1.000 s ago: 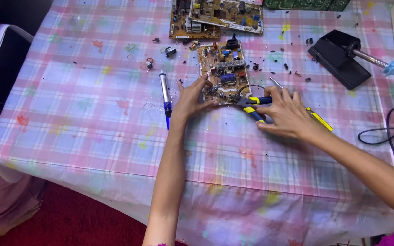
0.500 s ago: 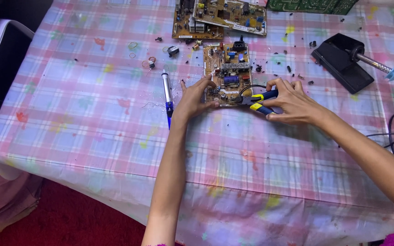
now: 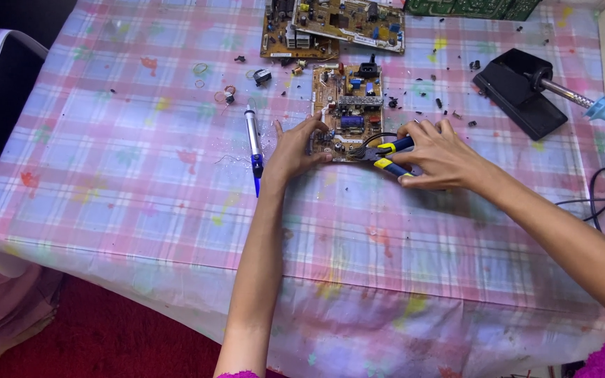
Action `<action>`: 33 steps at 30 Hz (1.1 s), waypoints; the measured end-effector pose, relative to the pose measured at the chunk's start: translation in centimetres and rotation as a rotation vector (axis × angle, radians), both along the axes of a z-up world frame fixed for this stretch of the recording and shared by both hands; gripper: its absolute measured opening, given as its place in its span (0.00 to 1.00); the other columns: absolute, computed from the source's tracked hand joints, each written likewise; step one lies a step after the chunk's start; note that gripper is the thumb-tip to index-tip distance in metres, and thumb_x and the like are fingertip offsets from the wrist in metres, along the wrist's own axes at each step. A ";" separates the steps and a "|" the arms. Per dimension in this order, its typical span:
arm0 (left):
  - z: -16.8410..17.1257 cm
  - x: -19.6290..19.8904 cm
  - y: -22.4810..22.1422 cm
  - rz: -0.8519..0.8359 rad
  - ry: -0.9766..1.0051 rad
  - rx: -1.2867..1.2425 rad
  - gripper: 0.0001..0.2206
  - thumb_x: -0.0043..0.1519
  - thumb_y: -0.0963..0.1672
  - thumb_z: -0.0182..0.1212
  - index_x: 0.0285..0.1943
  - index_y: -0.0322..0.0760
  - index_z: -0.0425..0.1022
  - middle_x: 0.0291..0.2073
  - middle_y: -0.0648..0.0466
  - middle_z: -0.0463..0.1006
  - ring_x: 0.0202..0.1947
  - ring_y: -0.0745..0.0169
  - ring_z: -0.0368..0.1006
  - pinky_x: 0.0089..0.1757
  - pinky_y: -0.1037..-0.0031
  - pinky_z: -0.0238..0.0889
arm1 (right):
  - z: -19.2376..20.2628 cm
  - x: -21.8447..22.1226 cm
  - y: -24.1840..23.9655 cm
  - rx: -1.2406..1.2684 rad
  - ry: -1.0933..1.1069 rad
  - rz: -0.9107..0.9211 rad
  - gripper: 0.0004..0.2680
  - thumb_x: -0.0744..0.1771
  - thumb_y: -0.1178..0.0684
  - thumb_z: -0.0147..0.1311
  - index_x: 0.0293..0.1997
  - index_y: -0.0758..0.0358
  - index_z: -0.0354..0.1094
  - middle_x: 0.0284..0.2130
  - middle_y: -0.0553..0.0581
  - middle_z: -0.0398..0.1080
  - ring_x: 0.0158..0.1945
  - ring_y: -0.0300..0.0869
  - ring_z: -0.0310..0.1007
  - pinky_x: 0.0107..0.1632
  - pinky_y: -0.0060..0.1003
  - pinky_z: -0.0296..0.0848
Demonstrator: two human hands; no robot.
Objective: Cutting wires on a circuit board using pliers and manipulating small electronic components by hand.
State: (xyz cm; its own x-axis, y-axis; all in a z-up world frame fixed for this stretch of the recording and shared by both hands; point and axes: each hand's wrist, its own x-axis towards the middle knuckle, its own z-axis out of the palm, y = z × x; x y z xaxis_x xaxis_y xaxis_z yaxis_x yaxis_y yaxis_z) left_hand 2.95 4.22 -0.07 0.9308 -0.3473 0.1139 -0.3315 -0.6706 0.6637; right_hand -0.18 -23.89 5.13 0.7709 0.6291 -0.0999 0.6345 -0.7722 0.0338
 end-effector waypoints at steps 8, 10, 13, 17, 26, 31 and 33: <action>-0.6 0.1 -0.3 0.010 -0.028 0.070 0.26 0.45 0.50 0.71 0.52 0.49 0.66 0.61 0.48 0.59 0.60 0.44 0.56 0.55 0.33 0.21 | -2.2 0.8 -0.8 -0.047 -0.129 0.022 0.13 0.59 0.37 0.40 0.41 0.41 0.66 0.51 0.53 0.56 0.54 0.51 0.59 0.51 0.52 0.55; -0.5 -0.2 -0.5 0.003 -0.040 0.088 0.28 0.45 0.51 0.70 0.54 0.50 0.64 0.62 0.47 0.58 0.60 0.43 0.56 0.54 0.32 0.22 | -3.2 0.6 -1.0 -0.069 -0.171 0.033 0.13 0.60 0.38 0.39 0.43 0.42 0.65 0.51 0.53 0.57 0.54 0.51 0.59 0.51 0.52 0.56; 0.1 -0.5 -0.8 0.024 -0.049 0.130 0.30 0.45 0.53 0.69 0.56 0.52 0.63 0.63 0.49 0.57 0.60 0.44 0.57 0.54 0.31 0.24 | -5.0 0.4 -1.4 -0.017 -0.382 0.116 0.14 0.58 0.38 0.41 0.40 0.48 0.64 0.48 0.55 0.57 0.51 0.52 0.60 0.48 0.50 0.57; -0.5 -0.4 -1.0 0.051 -0.038 0.128 0.35 0.44 0.55 0.69 0.60 0.49 0.60 0.61 0.47 0.60 0.58 0.43 0.59 0.54 0.33 0.20 | -6.2 0.0 -1.4 0.046 -0.490 0.122 0.13 0.56 0.37 0.45 0.33 0.51 0.63 0.47 0.55 0.57 0.50 0.51 0.59 0.48 0.47 0.56; -1.0 -0.5 -1.2 0.054 -0.061 0.105 0.38 0.42 0.54 0.71 0.60 0.42 0.57 0.57 0.41 0.64 0.57 0.39 0.60 0.55 0.34 0.17 | -5.5 -2.1 0.0 0.096 -0.586 0.080 0.11 0.59 0.43 0.42 0.33 0.57 0.60 0.50 0.60 0.59 0.56 0.55 0.56 0.53 0.57 0.52; -3.0 0.5 -1.0 0.050 -0.054 0.091 0.36 0.43 0.55 0.69 0.58 0.40 0.60 0.58 0.42 0.63 0.58 0.40 0.59 0.55 0.34 0.18 | -5.3 -2.0 0.2 0.202 -0.640 0.094 0.12 0.62 0.40 0.41 0.37 0.56 0.59 0.48 0.58 0.61 0.52 0.52 0.60 0.50 0.50 0.54; -5.3 1.8 -1.0 0.042 -0.079 0.100 0.34 0.45 0.55 0.67 0.57 0.40 0.60 0.60 0.45 0.62 0.59 0.42 0.58 0.55 0.33 0.21 | -4.2 -2.2 0.7 0.261 -0.663 0.111 0.18 0.62 0.40 0.46 0.49 0.62 0.59 0.46 0.61 0.63 0.49 0.52 0.62 0.47 0.48 0.56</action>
State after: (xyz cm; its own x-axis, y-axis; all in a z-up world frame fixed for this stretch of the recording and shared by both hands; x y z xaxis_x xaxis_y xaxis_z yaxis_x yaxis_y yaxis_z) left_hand 4.77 3.22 -5.38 0.9344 -0.3211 0.1544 -0.3501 -0.7466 0.5657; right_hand -2.39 -23.21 0.90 0.5476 0.6465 0.5312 0.6192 -0.7401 0.2625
